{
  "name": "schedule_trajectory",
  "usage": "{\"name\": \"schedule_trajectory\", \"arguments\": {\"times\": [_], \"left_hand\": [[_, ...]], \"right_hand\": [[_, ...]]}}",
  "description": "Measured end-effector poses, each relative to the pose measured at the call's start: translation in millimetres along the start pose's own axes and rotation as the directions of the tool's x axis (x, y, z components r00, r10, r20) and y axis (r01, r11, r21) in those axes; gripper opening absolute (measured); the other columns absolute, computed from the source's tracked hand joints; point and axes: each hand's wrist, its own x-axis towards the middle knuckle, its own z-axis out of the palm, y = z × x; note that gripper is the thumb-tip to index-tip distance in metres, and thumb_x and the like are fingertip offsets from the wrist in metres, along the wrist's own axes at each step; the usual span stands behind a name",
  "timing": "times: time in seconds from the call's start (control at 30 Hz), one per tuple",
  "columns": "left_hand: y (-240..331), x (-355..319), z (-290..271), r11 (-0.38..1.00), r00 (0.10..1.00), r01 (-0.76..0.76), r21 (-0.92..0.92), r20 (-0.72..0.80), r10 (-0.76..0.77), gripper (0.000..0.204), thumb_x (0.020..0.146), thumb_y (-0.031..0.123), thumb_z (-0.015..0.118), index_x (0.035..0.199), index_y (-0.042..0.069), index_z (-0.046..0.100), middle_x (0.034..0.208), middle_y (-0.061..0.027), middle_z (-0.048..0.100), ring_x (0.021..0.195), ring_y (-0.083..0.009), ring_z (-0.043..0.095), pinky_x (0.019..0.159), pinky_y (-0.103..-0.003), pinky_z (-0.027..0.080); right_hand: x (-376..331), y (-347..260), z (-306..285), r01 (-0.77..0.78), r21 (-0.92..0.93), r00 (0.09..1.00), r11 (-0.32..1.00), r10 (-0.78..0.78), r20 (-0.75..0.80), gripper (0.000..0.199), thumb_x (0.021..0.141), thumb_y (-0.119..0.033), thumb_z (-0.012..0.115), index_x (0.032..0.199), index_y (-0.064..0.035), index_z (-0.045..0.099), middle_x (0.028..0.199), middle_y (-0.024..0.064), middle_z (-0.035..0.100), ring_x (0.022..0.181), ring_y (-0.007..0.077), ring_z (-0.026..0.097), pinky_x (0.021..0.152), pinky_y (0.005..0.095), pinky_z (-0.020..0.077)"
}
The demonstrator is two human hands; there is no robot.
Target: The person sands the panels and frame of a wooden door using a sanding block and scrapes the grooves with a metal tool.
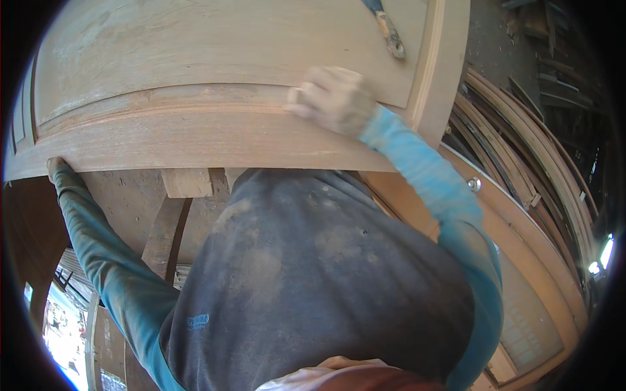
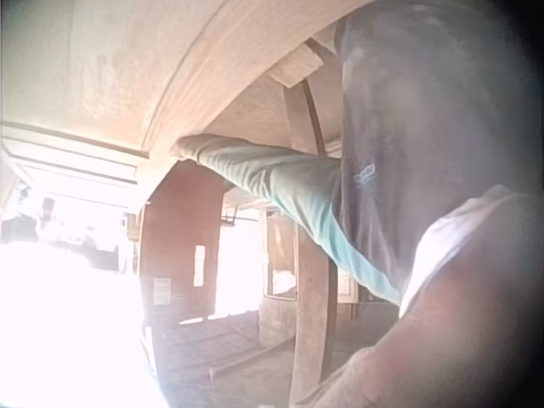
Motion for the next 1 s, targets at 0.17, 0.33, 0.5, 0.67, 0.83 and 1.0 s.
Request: {"name": "schedule_trajectory", "arguments": {"times": [0.17, 0.33, 0.5, 0.67, 0.83, 1.0], "left_hand": [[-31.4, -2.8, -26.3, 0.992, 0.996, -0.086, 0.094, -0.001, 0.087, 0.045, 0.092, 0.024, 0.048, 0.126, 0.000, 0.064, 0.127, -0.0241, 0.068, 0.116, -0.0372, 0.066, 0.104, -0.045, 0.051], [-8.8, 35.3, -5.6, 0.917, 0.984, -0.169, 0.360, 0.019, 0.174, 0.044, 0.092, 0.022, 0.046, 0.126, 0.001, 0.065, 0.126, -0.0231, 0.069, 0.115, -0.0374, 0.067, 0.103, -0.045, 0.052], [-33.0, 67.3, 2.2, 0.798, 0.971, -0.234, 0.555, 0.091, 0.221, 0.044, 0.092, 0.020, 0.045, 0.126, 0.003, 0.065, 0.124, -0.0222, 0.070, 0.114, -0.0377, 0.068, 0.102, -0.044, 0.053], [-28.7, 101.8, 2.4, 0.562, 0.907, -0.413, 0.717, 0.267, 0.325, 0.043, 0.091, 0.018, 0.045, 0.126, 0.004, 0.066, 0.126, -0.0219, 0.070, 0.116, -0.0387, 0.067, 0.103, -0.045, 0.052], [-11.9, 83.8, -53.9, 0.301, 0.873, -0.428, 0.852, 0.304, 0.381, 0.040, 0.093, 0.018, 0.049, 0.124, 0.005, 0.069, 0.134, -0.0191, 0.067, 0.125, -0.0340, 0.064, 0.108, -0.041, 0.049], [52.9, -104.0, 1.0, 0.947, 0.971, 0.197, -0.252, -0.081, -0.223, 0.042, 0.096, 0.026, 0.054, 0.130, 0.004, 0.065, 0.138, -0.0195, 0.065, 0.126, -0.0343, 0.063, 0.106, -0.042, 0.050]], "right_hand": [[-44.4, 19.0, -33.8, -0.020, -0.065, 0.999, 0.998, 0.023, 0.048, 0.030, 0.088, -0.034, 0.079, 0.088, -0.0094, 0.062, 0.085, 0.0061, 0.063, 0.070, 0.0207, 0.066, 0.057, 0.0350, 0.0576], [-82.8, 28.9, -47.7, -0.090, -0.076, 0.996, 0.993, 0.091, 0.008, 0.032, 0.081, -0.032, 0.084, 0.082, -0.0110, 0.060, 0.077, 0.0055, 0.057, 0.067, 0.0231, 0.063, 0.058, 0.0351, 0.0544], [-35.1, 18.0, -31.7, -0.075, -0.027, 0.993, 0.997, 0.077, 0.084, 0.032, 0.080, -0.030, 0.085, 0.083, -0.0095, 0.060, 0.080, 0.0064, 0.059, 0.066, 0.0247, 0.063, 0.057, 0.0365, 0.0539], [-101.8, 32.9, -54.7, -0.164, -0.063, 0.982, 0.984, 0.169, 0.089, 0.035, 0.081, -0.033, 0.085, 0.082, -0.0090, 0.059, 0.079, 0.0061, 0.057, 0.064, 0.0237, 0.062, 0.055, 0.0376, 0.0527], [-4.1, 2.4, -7.9, -0.080, 0.021, 0.996, 0.997, 0.080, 0.031, 0.036, 0.084, -0.034, 0.084, 0.080, -0.0088, 0.059, 0.079, 0.0068, 0.057, 0.064, 0.0227, 0.062, 0.054, 0.0367, 0.0522], [35.3, -22.1, -2.4, -0.119, 0.000, 0.991, 0.993, 0.119, 0.066, 0.037, 0.085, -0.034, 0.083, 0.077, -0.0092, 0.057, 0.079, 0.0071, 0.057, 0.062, 0.0222, 0.060, 0.053, 0.0372, 0.0502]]}}
